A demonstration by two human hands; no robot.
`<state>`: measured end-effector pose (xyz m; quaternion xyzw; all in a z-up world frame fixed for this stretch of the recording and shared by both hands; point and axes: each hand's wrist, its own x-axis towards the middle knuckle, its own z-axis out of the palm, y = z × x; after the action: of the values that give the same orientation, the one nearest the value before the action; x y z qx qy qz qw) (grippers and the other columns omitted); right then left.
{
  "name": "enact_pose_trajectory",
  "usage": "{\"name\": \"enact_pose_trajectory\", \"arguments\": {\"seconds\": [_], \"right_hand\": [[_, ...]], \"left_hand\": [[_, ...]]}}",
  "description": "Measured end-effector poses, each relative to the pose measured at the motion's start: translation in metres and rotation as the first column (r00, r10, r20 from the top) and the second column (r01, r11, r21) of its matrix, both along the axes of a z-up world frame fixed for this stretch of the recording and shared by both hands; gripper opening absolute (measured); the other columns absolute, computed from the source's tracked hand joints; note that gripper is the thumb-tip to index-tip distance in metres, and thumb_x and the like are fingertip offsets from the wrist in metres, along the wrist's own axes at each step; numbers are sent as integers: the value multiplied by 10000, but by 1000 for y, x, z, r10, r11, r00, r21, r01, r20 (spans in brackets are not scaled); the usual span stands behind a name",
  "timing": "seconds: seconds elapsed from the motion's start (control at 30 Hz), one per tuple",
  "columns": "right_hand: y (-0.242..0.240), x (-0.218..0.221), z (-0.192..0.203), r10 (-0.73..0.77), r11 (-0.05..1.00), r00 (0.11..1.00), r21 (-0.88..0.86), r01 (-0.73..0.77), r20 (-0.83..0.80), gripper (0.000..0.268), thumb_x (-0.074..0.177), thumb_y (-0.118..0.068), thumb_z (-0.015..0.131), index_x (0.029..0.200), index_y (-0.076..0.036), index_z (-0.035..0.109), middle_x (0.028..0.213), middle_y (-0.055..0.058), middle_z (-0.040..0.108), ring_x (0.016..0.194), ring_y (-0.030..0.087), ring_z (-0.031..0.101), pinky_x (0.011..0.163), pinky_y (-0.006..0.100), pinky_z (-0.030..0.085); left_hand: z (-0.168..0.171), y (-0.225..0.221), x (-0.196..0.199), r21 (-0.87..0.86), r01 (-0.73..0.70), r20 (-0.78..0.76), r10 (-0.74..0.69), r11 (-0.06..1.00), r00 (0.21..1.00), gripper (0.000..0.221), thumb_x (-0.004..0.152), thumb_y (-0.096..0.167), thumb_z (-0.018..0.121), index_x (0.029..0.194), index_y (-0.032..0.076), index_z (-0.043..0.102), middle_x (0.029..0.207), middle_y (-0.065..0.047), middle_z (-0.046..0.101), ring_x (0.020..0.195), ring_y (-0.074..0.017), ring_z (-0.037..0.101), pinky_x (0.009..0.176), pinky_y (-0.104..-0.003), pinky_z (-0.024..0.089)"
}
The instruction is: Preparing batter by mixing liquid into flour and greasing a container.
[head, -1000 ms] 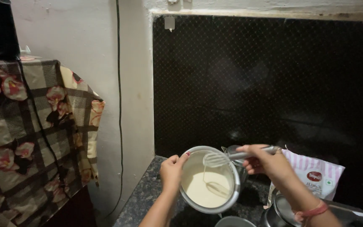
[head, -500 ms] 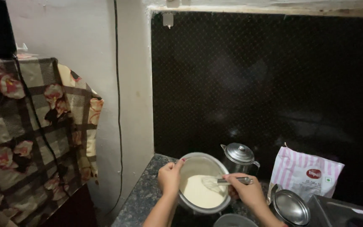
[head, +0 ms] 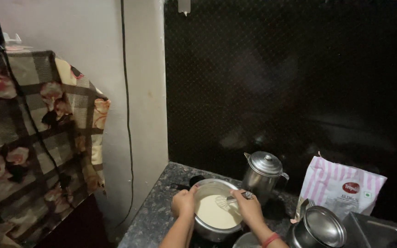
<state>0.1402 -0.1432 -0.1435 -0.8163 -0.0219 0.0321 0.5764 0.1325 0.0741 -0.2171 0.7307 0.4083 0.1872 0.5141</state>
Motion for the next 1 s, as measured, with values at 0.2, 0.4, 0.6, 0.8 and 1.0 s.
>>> {"name": "enact_pose_trajectory", "arguments": {"seconds": [0.2, 0.4, 0.6, 0.8, 1.0], "right_hand": [[12, 20, -43, -158, 987, 967, 69, 147, 201, 353, 821, -371, 707, 926, -52, 816, 1107, 132, 725, 987, 240, 668, 890, 356, 502], [23, -18, -11, -136, 980, 941, -99, 174, 310, 314, 877, -345, 604, 935, -140, 835, 1408, 113, 590, 1297, 306, 551, 1098, 399, 419], [22, -35, -18, -29, 901, 879, -369, 229, 475, 264, 813, -271, 613, 1024, -167, 732, 1459, 103, 515, 1361, 329, 457, 1091, 423, 395], [26, -49, 3, -109, 949, 911, -230, 215, 398, 251, 861, -296, 618, 1048, -166, 725, 1476, 88, 524, 1343, 327, 488, 1094, 431, 408], [26, -54, 9, -103, 933, 919, -284, 222, 380, 282, 842, -315, 623, 1057, -168, 730, 1494, 83, 518, 1352, 329, 491, 1081, 439, 425]], "left_hand": [[0, 1, 0, 21, 7, 30, -7, 1000, 1000, 564, 753, 589, 777, 595, 69, 625, 659, -180, 660, 621, -386, 579, 611, -490, 428], [59, -10, -42, 10, 30, -27, -30, 999, 999, 527, 803, 577, 724, 652, 78, 654, 739, -154, 717, 717, -377, 669, 662, -502, 480], [83, -20, -57, 174, 45, -164, -16, 984, 986, 437, 841, 612, 659, 911, 193, 762, 1034, -141, 755, 1019, -400, 704, 853, -512, 548], [85, -24, -56, 325, 104, -209, -36, 940, 977, 437, 904, 582, 587, 1074, 212, 746, 1051, -152, 751, 1043, -381, 712, 891, -525, 540], [79, -24, -52, 432, 150, -226, -55, 889, 973, 452, 951, 544, 540, 1079, 156, 732, 1001, -171, 758, 976, -384, 729, 861, -523, 560]]}}
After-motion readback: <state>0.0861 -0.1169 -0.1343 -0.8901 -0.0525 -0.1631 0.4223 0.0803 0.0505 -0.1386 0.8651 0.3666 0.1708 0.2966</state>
